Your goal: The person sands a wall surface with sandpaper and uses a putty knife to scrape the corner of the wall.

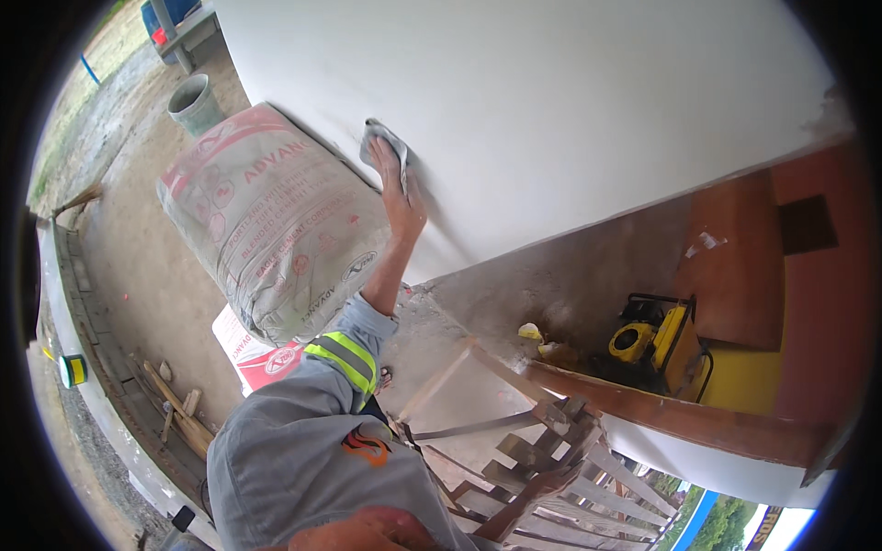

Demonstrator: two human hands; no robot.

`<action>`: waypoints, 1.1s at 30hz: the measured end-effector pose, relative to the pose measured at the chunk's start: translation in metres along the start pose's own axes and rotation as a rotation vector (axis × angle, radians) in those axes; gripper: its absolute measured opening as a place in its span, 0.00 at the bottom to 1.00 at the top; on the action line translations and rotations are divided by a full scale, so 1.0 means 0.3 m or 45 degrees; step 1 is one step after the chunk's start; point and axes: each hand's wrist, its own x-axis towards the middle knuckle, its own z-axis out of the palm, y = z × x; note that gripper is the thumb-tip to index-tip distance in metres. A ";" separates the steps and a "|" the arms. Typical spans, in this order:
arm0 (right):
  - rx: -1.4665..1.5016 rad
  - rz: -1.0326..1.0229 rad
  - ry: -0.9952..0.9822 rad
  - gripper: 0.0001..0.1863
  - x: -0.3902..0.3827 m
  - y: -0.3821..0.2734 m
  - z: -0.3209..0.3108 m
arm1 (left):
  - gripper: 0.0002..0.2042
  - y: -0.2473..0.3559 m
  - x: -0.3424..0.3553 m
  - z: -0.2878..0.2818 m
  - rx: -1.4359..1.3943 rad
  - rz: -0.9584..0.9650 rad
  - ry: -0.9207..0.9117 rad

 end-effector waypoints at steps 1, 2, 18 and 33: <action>0.023 -0.006 0.006 0.23 0.018 0.019 0.009 | 0.30 -0.004 -0.093 0.029 -0.109 -0.193 0.069; 0.020 -0.021 0.003 0.23 0.019 0.039 0.007 | 0.31 0.014 -0.215 0.038 -0.139 -0.319 0.023; -0.206 -0.118 0.056 0.22 0.027 0.220 0.073 | 0.27 0.154 -0.059 0.097 -0.102 -0.221 0.124; -0.098 -0.014 -0.004 0.23 0.030 0.022 0.028 | 0.37 0.189 0.114 0.062 -0.083 -0.136 0.263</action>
